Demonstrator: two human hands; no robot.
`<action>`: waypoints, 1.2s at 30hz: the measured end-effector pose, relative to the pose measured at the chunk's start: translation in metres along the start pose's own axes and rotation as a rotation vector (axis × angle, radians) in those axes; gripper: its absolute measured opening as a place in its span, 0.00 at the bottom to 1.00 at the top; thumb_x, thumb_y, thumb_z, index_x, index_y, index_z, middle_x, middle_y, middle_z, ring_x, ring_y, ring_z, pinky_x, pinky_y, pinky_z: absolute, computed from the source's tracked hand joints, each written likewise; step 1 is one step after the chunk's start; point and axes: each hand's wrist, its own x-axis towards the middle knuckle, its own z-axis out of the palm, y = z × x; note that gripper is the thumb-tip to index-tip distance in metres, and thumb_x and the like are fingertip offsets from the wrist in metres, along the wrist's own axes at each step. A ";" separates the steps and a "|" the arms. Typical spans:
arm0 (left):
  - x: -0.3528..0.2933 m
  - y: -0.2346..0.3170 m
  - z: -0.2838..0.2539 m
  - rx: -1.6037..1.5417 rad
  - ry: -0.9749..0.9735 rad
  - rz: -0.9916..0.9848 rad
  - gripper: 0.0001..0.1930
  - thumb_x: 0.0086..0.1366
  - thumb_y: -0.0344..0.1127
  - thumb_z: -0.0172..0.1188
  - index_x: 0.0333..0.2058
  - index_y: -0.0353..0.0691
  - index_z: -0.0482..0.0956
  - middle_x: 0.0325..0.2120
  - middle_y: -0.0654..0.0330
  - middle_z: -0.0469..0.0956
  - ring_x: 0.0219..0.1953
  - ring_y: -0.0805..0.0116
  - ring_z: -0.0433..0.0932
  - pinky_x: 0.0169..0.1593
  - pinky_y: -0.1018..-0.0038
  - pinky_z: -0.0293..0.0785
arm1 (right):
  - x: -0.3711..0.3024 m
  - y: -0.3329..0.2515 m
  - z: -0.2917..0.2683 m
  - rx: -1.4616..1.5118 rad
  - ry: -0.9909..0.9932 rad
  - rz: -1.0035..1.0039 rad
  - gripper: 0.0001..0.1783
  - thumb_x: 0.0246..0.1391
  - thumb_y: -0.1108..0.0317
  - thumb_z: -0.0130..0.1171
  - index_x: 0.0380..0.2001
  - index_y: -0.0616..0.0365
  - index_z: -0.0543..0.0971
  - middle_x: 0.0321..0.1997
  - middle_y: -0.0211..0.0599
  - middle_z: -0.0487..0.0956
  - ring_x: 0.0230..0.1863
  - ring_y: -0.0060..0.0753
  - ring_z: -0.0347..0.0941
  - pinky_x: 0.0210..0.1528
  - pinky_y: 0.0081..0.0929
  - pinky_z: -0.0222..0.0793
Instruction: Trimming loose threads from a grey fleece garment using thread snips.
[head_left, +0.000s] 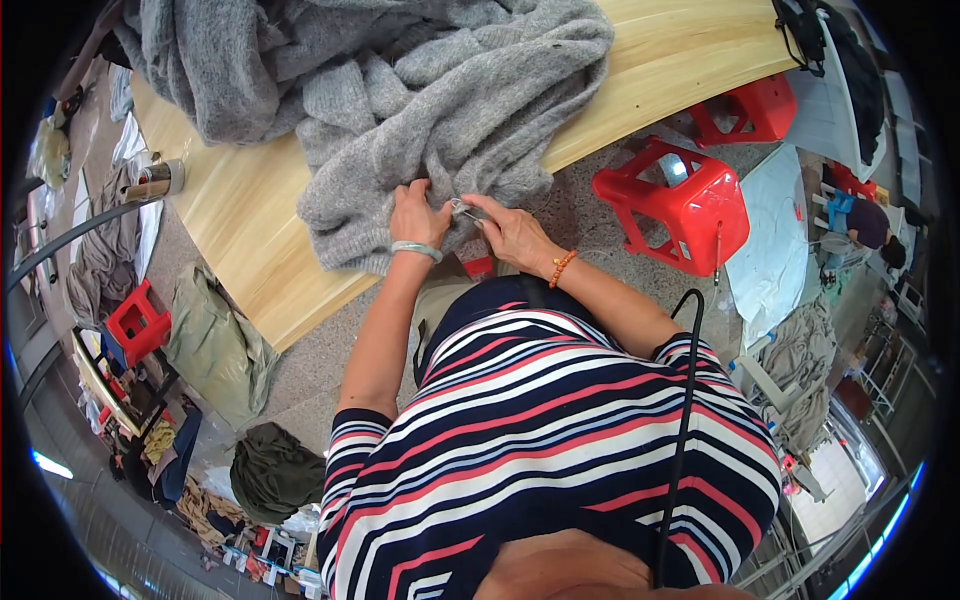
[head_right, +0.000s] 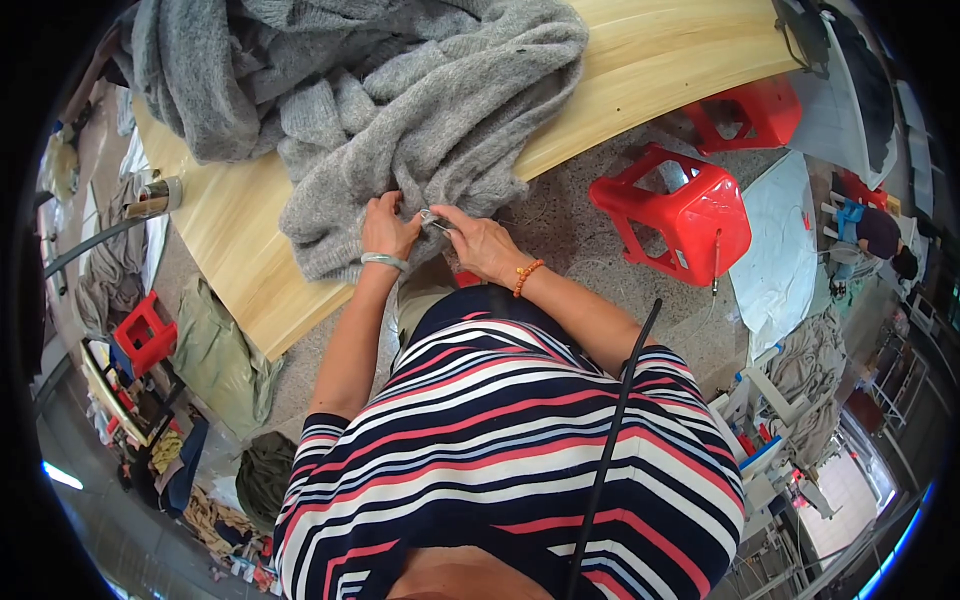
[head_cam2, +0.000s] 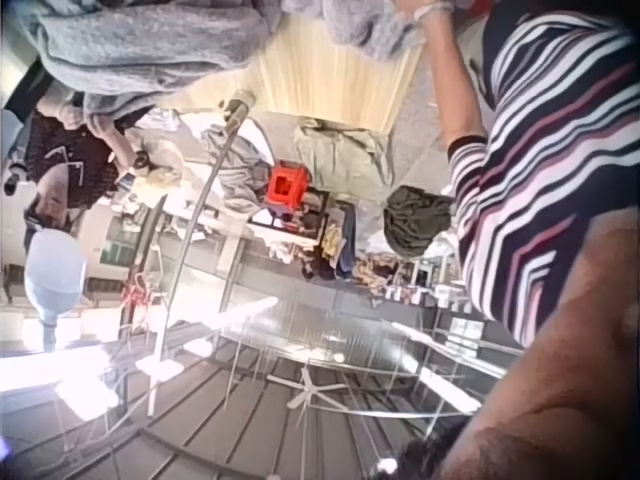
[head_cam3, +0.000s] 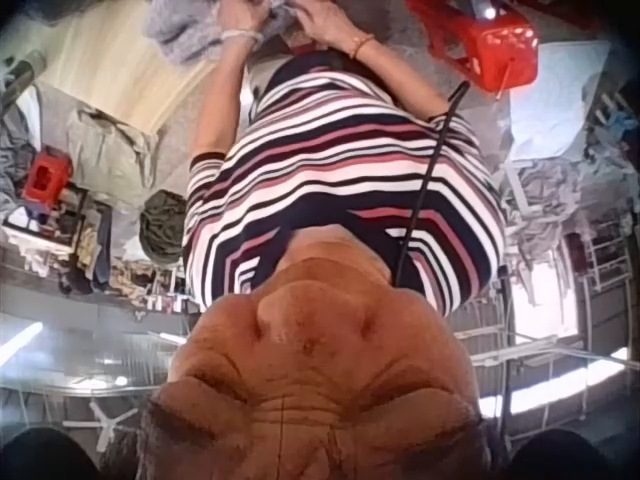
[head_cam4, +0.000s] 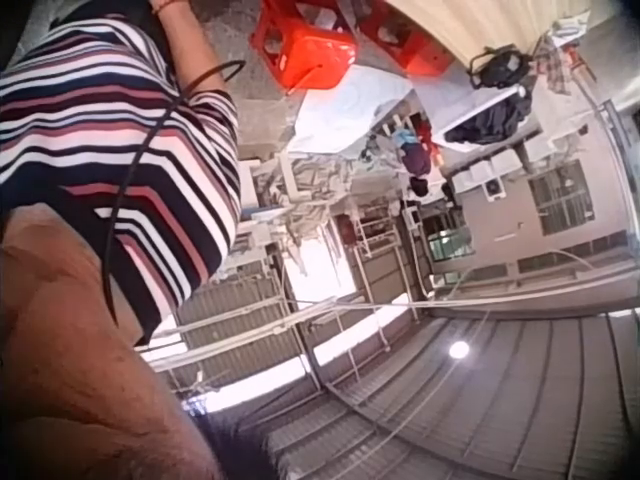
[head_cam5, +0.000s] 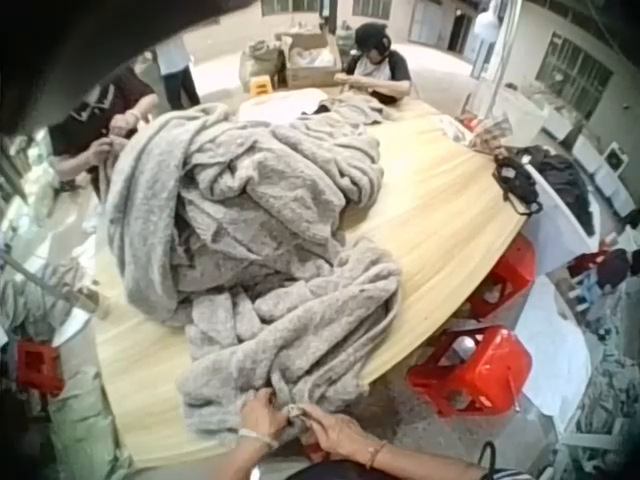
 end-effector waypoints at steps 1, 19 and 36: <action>0.001 0.002 0.000 0.007 0.004 -0.007 0.25 0.53 0.44 0.70 0.48 0.41 0.77 0.43 0.48 0.74 0.42 0.46 0.78 0.46 0.58 0.75 | -0.001 0.001 0.001 0.005 0.001 -0.002 0.26 0.60 0.69 0.49 0.62 0.42 0.65 0.37 0.55 0.80 0.40 0.60 0.77 0.44 0.49 0.72; 0.006 -0.031 -0.040 -1.307 -0.546 -0.290 0.09 0.58 0.25 0.66 0.38 0.38 0.81 0.25 0.70 0.78 0.21 0.82 0.69 0.23 0.82 0.61 | -0.013 -0.016 -0.016 0.168 0.115 -0.163 0.27 0.58 0.74 0.52 0.61 0.48 0.68 0.36 0.49 0.80 0.32 0.47 0.79 0.36 0.35 0.74; -0.002 -0.017 -0.046 -1.156 -0.449 -0.003 0.02 0.62 0.29 0.60 0.30 0.39 0.77 0.23 0.72 0.73 0.25 0.84 0.66 0.30 0.83 0.61 | 0.008 -0.025 -0.021 0.449 -0.073 -0.113 0.26 0.60 0.75 0.50 0.63 0.51 0.69 0.22 0.20 0.66 0.24 0.13 0.58 0.30 0.16 0.60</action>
